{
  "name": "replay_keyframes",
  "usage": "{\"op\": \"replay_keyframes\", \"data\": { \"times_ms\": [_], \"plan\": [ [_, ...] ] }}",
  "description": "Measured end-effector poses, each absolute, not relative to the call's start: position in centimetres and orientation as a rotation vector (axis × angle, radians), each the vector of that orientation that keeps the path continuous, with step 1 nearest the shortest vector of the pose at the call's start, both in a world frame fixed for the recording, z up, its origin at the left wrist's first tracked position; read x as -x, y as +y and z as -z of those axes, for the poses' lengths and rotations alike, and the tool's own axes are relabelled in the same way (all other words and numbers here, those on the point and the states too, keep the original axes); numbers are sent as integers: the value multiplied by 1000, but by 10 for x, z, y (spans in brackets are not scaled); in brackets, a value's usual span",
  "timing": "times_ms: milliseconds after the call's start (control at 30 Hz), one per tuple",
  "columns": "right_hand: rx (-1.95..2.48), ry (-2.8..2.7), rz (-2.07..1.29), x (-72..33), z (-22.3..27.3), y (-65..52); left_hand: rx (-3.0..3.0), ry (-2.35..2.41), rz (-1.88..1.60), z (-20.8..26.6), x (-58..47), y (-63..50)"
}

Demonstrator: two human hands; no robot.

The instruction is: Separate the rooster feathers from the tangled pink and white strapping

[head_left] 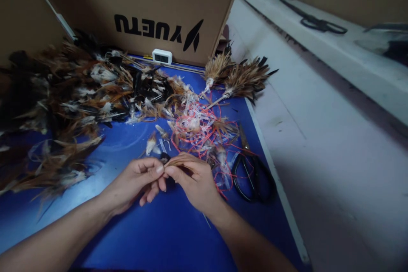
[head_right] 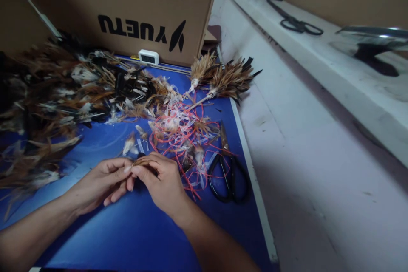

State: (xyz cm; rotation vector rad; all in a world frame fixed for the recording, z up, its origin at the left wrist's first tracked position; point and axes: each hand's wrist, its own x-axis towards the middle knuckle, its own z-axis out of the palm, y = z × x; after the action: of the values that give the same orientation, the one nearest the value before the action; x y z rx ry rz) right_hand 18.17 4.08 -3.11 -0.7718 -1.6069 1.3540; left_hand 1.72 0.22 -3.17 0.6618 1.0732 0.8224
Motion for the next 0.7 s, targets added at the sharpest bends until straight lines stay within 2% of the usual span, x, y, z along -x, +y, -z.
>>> {"op": "replay_keyframes", "data": {
  "times_ms": [300, 700],
  "plan": [
    [738, -1596, -1310, -181, 28, 41, -648, 1021, -846, 32, -17, 0],
    [852, -1473, -1498, -181, 37, 37, -676, 1067, -925, 36, -15, 1]
  ]
}}
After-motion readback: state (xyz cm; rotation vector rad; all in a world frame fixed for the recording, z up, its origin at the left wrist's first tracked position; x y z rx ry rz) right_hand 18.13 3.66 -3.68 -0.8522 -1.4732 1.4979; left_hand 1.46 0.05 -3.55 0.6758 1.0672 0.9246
